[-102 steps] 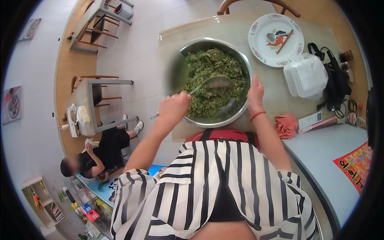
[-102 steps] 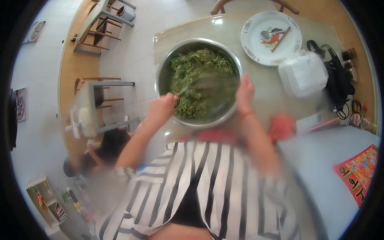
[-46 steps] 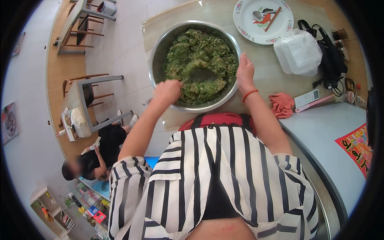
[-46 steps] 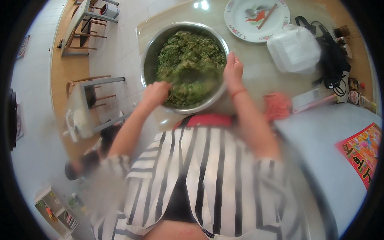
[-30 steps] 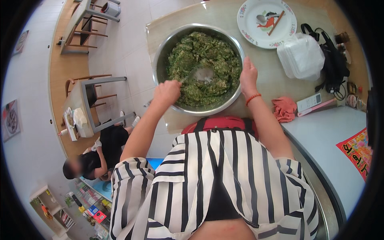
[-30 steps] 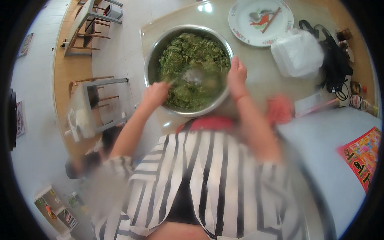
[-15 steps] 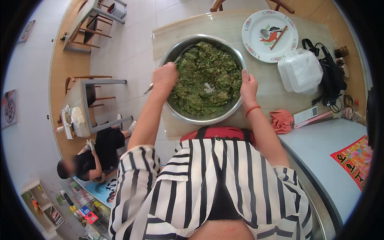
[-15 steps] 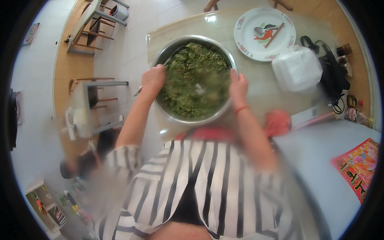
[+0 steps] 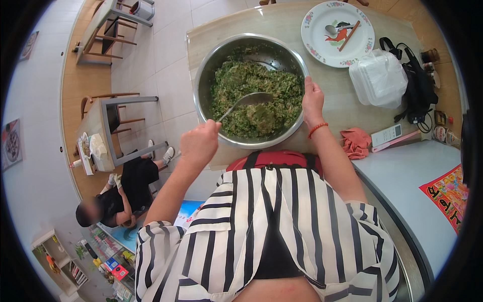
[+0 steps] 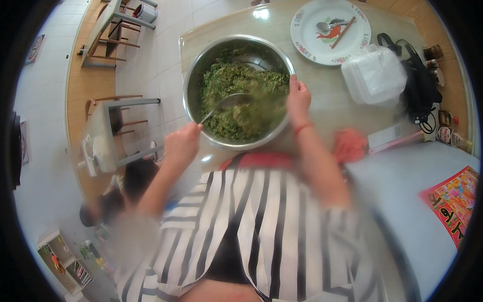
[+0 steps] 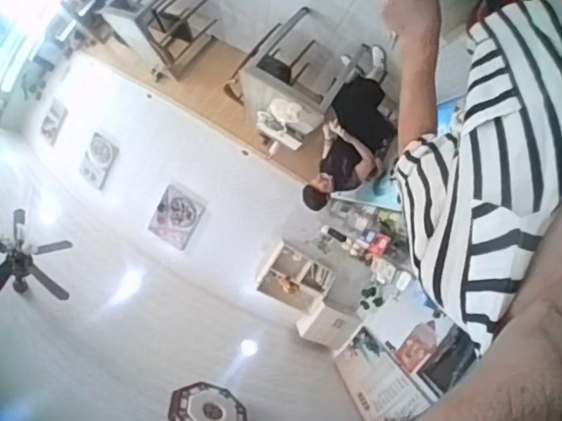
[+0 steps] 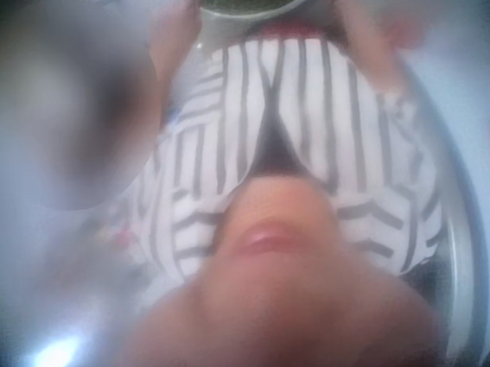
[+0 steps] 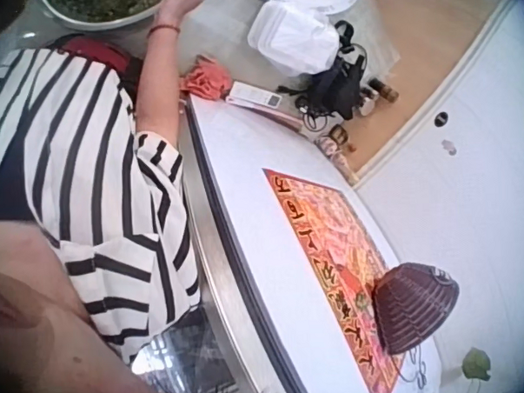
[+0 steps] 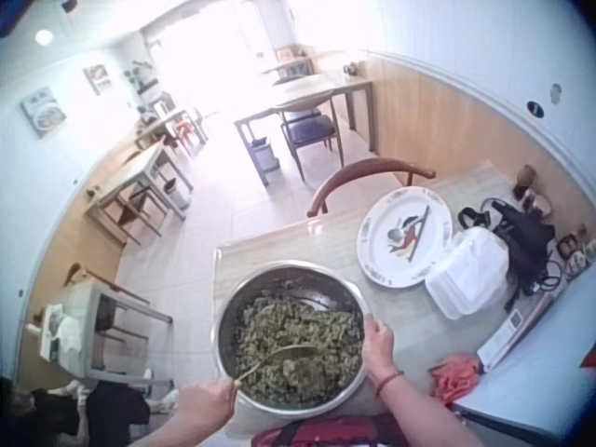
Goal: The person mixes a large bowl of green chopped food using a large metal spoon, repeatedly stirring the contents.
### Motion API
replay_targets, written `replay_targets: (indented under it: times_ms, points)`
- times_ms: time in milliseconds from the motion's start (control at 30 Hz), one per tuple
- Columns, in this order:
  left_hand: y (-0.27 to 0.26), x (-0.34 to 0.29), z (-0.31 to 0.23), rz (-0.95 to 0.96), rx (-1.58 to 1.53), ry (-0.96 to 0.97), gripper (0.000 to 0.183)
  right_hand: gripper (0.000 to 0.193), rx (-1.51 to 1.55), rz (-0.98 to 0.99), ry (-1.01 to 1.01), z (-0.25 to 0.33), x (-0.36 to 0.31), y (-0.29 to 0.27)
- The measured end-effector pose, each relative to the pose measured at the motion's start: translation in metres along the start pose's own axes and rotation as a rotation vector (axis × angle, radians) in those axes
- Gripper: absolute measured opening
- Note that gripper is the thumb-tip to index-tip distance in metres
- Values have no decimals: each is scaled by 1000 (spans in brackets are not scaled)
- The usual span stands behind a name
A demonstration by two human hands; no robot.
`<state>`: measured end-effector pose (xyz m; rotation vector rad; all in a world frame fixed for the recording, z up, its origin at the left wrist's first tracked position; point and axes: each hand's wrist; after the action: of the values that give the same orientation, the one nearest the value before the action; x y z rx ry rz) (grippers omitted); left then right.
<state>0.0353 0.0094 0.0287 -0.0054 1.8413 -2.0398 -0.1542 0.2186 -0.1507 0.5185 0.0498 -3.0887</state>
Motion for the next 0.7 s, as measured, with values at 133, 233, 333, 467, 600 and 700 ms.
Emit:
replay_targets:
  times_ms: [133, 233, 333, 467, 600, 700]
  points:
    - [22, 41, -25, 177, -101, -7, 32, 51, -9, 3, -31, 1, 0, 1]
    - [33, 98, -5, 147, -63, -26, 33, 51, -50, 27, -20, 10, -3, 1]
    - [22, 115, 28, 71, -36, -101, 35, 51, -53, 17, -28, 4, 1, -2]
    - [-22, 65, 21, 232, 17, -160, 36, 51, -105, 6, -20, 4, -3, 0]
    - [-5, 21, -17, 421, -60, -44, 34, 52, -79, 19, 21, 8, -5, 0]
    - [33, 49, -13, 385, -101, -20, 33, 50, -64, 12, -43, 2, -2, 1]
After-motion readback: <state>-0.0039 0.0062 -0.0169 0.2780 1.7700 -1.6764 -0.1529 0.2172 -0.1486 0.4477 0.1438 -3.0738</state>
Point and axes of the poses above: each hand's wrist, its own x-axis towards the middle knuckle, its own y-axis out of the palm, z = x × y, and after that the axes turned 5 degrees about x, right-handed
